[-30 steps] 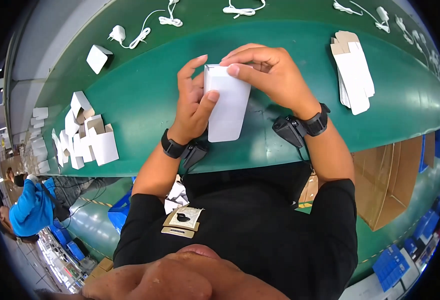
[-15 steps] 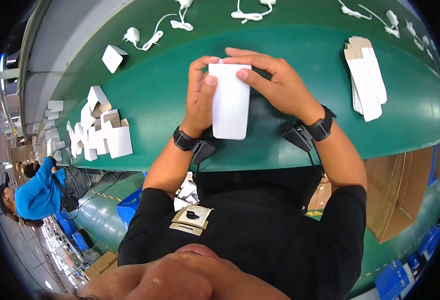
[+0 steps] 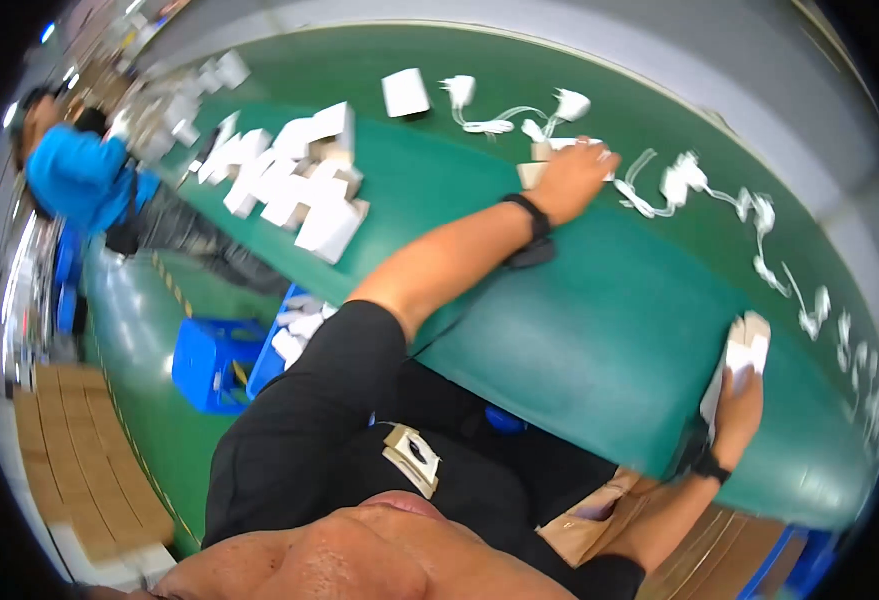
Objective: The person folds white cardboard pieces into boxes by hand and repeats the process, occasionally moving power adapters along the green surface.
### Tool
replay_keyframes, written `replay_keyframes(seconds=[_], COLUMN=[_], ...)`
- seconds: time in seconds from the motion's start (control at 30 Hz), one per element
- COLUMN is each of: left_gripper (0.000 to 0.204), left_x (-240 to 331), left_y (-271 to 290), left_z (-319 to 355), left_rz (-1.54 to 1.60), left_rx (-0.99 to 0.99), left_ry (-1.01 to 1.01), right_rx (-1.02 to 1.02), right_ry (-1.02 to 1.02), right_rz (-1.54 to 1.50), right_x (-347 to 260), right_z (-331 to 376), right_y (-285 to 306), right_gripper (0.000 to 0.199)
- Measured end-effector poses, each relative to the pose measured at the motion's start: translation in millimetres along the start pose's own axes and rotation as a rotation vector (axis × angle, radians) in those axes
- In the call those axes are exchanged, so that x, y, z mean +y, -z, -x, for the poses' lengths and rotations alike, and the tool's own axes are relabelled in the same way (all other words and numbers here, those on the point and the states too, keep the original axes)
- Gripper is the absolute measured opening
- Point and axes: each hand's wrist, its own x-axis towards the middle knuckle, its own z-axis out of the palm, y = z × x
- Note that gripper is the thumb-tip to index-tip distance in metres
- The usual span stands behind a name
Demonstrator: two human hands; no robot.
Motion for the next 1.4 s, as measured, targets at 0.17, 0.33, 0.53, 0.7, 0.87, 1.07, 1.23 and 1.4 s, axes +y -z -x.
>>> replay_keyframes(seconds=[0.17,0.33,0.53,0.7,0.87,1.07,1.23,1.4], left_gripper=[0.03,0.043,0.084,0.107,0.109,0.097,0.087,0.082], left_x=[14,93,149,121,109,106,112,120], left_y=[15,70,94,82,71,76,88,87], left_z=[-2,26,48,53,47,44,47,53], left_rz=[0.028,0.936,1.514,1.691,1.603,1.753,1.892,1.797], left_rx=[-0.01,-0.362,-0.395,-0.295,-0.253,-0.329,-0.545,-0.585], left_ry=[0.257,0.266,0.531,0.506,0.401,0.393,0.371,0.342], right_rx=[0.006,-0.092,0.41,0.19,0.21,0.081,-0.11,-0.448], right_ry=[0.078,-0.197,0.438,0.706,0.693,0.67,0.408,0.454], right_rz=[-0.12,0.157,-0.465,-0.774,-0.902,-1.099,-1.437,-1.361], right_x=[-10,-49,-166,-230,-223,-219,-179,-147], right_z=[18,12,25,23,21,10,-23,-31], right_y=[23,72,81,76,59,59,47,43], right_gripper=[0.05,0.042,0.021,0.021,0.021,0.019,0.022,0.03])
